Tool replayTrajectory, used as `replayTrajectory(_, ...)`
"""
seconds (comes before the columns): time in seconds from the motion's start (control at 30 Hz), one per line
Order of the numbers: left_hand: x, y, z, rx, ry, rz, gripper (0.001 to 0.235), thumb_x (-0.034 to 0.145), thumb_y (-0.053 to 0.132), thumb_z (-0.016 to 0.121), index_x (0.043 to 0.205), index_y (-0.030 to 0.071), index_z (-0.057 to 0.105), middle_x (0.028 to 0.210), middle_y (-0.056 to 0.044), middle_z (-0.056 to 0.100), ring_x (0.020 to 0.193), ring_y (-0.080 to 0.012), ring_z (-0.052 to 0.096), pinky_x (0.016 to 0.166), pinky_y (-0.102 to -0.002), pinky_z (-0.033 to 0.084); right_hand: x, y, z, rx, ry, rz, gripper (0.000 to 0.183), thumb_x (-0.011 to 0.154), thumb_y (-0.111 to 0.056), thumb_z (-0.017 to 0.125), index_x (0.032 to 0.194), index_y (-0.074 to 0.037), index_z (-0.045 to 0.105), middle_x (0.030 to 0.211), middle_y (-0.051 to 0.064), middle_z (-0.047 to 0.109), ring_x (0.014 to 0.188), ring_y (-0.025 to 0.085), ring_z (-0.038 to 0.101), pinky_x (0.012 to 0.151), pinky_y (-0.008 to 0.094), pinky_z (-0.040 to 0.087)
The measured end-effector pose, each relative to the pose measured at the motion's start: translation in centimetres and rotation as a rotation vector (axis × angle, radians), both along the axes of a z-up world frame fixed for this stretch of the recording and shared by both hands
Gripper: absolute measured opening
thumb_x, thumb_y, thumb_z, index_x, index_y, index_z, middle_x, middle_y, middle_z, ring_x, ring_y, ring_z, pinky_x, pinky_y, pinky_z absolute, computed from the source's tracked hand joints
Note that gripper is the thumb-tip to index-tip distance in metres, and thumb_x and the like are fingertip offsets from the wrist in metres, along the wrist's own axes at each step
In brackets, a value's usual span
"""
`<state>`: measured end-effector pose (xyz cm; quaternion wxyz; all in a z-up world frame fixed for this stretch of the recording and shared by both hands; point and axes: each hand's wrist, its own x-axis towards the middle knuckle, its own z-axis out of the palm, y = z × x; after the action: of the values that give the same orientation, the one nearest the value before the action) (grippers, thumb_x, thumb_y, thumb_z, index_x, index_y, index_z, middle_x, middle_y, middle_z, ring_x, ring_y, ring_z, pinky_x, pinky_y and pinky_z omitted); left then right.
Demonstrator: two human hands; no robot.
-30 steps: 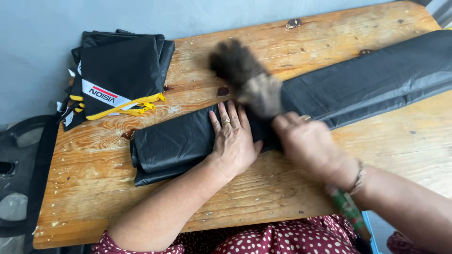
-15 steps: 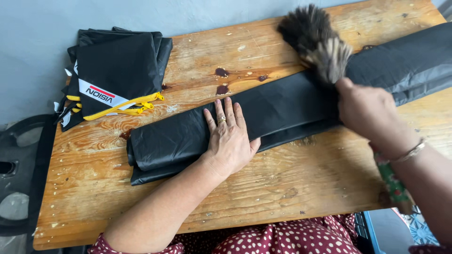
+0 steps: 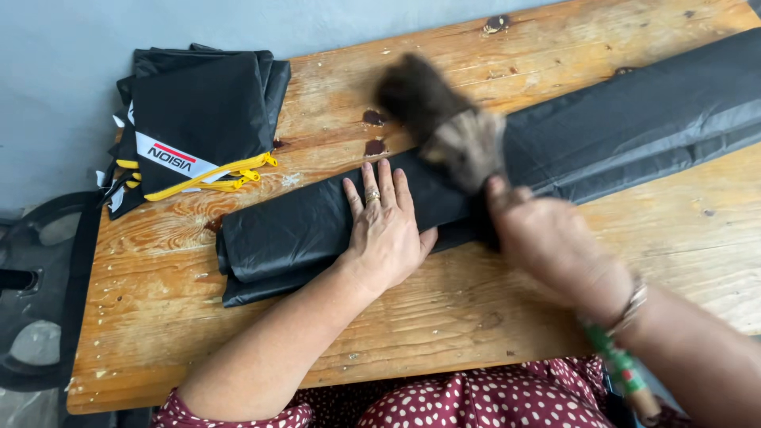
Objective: The person smooths a long black fabric item on a wooden table, then uses a feather duster to brush its surface repeatedly. The person continues to smooth and brush the fabric, focusing on different sections along its length.
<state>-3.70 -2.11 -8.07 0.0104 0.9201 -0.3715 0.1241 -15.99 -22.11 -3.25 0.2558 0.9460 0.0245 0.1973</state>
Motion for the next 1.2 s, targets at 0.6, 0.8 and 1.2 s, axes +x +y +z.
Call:
replayTrajectory(0.6, -0.1, 0.0, 5.8, 0.204, 0.366, -0.038, 0.096, 0.092, 0.044, 0.059, 0.158, -0.01, 0.016, 0.166, -0.036, 0.01, 0.153, -0.0563, 0.0, 0.116, -0.078, -0.002, -0.9, 1.4, 3.3, 0.551, 0.515, -0.186, 0.047, 0.102, -0.016, 0.04, 0.148, -0.011, 0.05, 0.092, 0.014, 0.074, 0.087, 0.036, 0.078, 0.069, 0.051, 0.064)
replayTrajectory(0.8, 0.9, 0.4, 1.7, 0.194, 0.111, -0.104, 0.1, 0.086, 0.054, 0.067, 0.156, -0.006, 0.026, 0.161, -0.038, 0.023, 0.147, -0.0584, 0.023, 0.114, -0.076, 0.019, 0.0, -9.3, 3.2, 0.548, 0.464, -0.564, 0.05, 0.097, -0.018, 0.04, 0.146, -0.015, 0.051, 0.098, 0.028, 0.08, 0.094, 0.053, 0.077, 0.081, 0.061, 0.059)
replayTrajectory(1.2, -0.1, 0.6, 2.8, 0.243, 0.186, -0.131, 0.079, 0.08, 0.011, 0.059, 0.155, 0.003, 0.033, 0.159, -0.031, 0.031, 0.143, -0.0627, 0.028, 0.104, -0.083, 0.028, -1.7, 1.9, -0.5, 0.358, 0.315, -0.079, 0.062, 0.092, -0.013, 0.045, 0.154, -0.012, 0.042, 0.085, 0.006, 0.067, 0.05, 0.029, 0.072, 0.04, 0.047, 0.056)
